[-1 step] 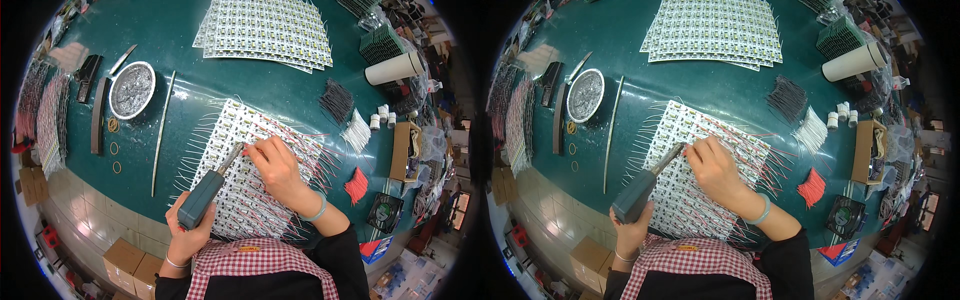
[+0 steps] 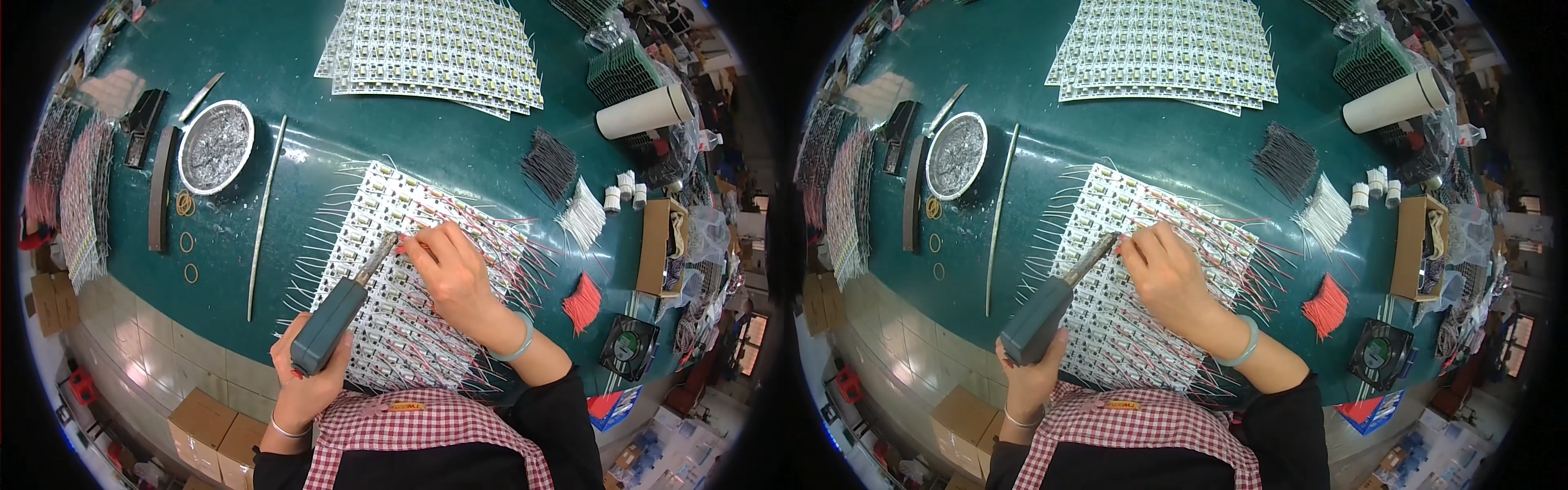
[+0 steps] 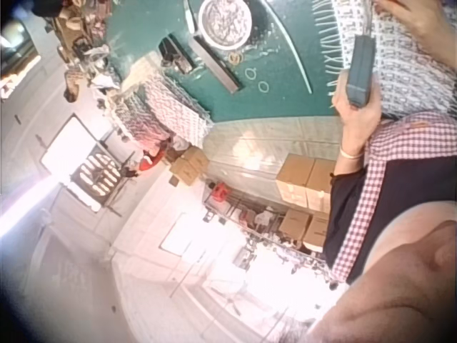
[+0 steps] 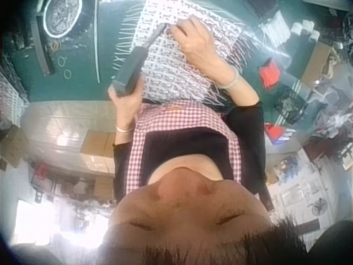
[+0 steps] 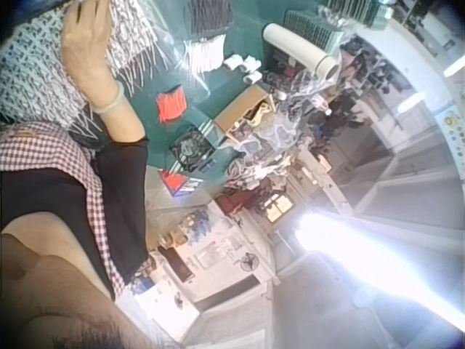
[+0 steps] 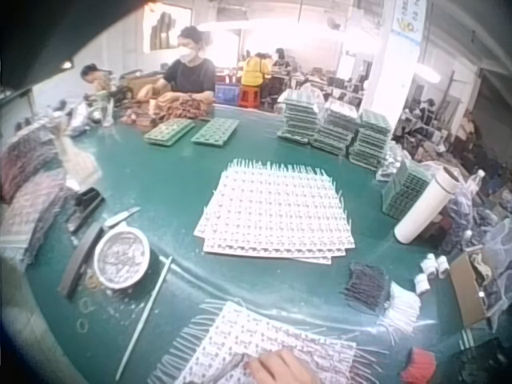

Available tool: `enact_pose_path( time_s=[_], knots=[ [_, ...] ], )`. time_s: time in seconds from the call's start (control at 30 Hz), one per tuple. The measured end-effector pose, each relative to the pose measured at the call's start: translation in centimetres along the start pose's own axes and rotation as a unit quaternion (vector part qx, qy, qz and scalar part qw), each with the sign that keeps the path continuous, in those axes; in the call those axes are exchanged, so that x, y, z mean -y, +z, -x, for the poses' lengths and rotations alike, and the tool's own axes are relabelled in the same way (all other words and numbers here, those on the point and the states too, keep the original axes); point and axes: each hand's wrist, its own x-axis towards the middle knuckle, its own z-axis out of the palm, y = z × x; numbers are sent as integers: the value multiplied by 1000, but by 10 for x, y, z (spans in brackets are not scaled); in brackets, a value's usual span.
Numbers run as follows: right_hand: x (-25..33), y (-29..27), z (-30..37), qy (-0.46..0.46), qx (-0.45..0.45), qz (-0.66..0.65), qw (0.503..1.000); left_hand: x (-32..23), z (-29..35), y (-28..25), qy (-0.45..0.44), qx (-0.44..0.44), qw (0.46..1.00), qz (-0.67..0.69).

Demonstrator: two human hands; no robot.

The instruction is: The person uses a soldering iron to attach red and white wires to a grid of LED modules on a green workbench. They repeatedly pick up wires, position them on the LED contacts, and apply the soldering iron to secure the connections.

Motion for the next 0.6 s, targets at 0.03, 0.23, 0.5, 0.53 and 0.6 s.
enact_pose_path(
  time_s=[0.03,0.23,0.5,0.53,0.6],
  knots=[
    [0,0,0,-1,-2,1,1000,2,0,0,3,1,1000,2],
    [-1,-1,-3,-11,-3,21,1000,1,2,-8,17,18,1000,-19],
    [1,0,-3,-15,-15,31,999,3,6,-11,25,-2,1000,-13],
    [-1,2,-1,-16,-17,30,999,3,6,-11,33,-3,999,-14],
    [-1,0,0,-22,-24,25,999,5,9,-12,26,-8,1000,-9]
  ],
)
